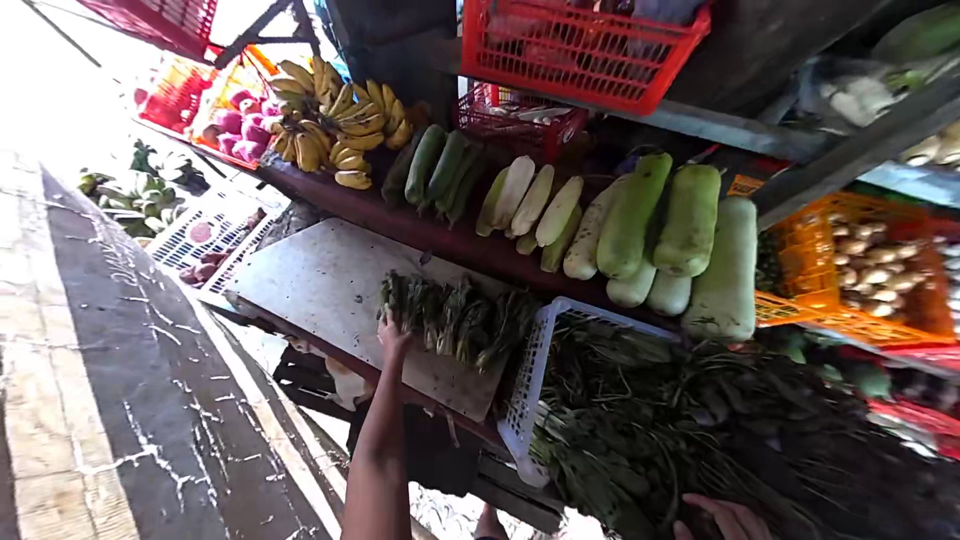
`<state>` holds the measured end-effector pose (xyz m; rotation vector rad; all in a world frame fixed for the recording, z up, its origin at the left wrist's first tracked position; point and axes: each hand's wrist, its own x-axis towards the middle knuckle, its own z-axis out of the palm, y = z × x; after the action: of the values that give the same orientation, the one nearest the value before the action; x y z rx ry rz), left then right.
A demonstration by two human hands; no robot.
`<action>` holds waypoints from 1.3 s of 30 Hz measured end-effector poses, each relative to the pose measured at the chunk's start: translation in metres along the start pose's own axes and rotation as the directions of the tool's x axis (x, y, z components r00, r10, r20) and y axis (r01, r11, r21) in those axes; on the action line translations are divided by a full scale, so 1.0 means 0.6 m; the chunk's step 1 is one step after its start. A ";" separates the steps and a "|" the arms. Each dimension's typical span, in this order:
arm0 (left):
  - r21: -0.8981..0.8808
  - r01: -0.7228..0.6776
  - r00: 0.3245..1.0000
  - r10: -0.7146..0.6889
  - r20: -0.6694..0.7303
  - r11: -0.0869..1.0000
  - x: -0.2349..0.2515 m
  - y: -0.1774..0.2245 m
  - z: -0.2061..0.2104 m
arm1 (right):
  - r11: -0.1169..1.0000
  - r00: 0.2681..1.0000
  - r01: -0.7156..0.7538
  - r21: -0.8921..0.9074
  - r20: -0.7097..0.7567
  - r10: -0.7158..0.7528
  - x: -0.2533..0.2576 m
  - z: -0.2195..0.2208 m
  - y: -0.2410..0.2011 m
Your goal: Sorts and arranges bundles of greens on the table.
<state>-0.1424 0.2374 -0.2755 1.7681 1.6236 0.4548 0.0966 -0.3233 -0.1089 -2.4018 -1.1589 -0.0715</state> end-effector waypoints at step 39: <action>0.281 -0.874 0.400 0.257 0.880 0.397 -0.497 0.349 0.087 | 0.931 0.976 0.003 0.366 0.200 -0.082 0.051 -0.091 0.035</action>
<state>-0.0023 -0.0614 -0.1124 2.6942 0.3865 -0.7194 0.1401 -0.3358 -0.0612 -2.0895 -1.1972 0.3649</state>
